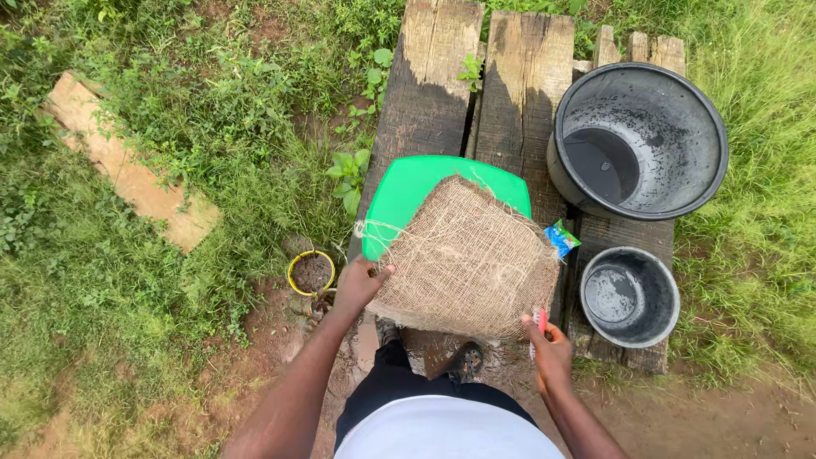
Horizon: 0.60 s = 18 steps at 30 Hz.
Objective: The person scrubs a small rug using a brush and soapy water, turning it over to scrub both the patterned and mesh-like sides while it rests on a green plastic stool outdoors.
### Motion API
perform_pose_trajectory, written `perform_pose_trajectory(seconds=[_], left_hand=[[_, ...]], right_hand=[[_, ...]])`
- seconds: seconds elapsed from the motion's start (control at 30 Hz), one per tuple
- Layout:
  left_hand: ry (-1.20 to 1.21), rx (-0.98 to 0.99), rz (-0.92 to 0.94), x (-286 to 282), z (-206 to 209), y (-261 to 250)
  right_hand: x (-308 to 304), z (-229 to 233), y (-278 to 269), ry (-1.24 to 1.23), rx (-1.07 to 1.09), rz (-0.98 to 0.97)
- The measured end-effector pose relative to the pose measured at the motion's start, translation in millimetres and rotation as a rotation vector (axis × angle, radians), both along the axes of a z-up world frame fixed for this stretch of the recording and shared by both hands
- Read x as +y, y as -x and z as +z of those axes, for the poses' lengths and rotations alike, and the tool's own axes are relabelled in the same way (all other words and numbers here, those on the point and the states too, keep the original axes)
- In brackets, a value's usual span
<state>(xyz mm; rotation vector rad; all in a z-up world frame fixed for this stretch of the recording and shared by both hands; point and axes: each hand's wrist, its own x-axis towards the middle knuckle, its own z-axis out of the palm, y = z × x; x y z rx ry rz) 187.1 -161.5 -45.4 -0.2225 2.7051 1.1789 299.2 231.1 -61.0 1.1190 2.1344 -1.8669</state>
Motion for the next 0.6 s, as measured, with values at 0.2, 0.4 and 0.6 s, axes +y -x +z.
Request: perform_pose_trajectory(seconds=[0.2,0.4,0.6], left_hand=[[0.270,-0.252,0.053,15.0,44.0,-4.5],[0.413,0.142,-0.208,38.6,62.9,9.5],[0.292,0.186,-0.449,76.1,33.1,23.9]], right_hand=[[32.5,-5.0,6.2,-0.006,-0.069,-0.053],[64.6,-2.1,39.0,-0.155,0.119,-0.070],[-57.3,63.3,131.3,-0.651,0.332,0.629]])
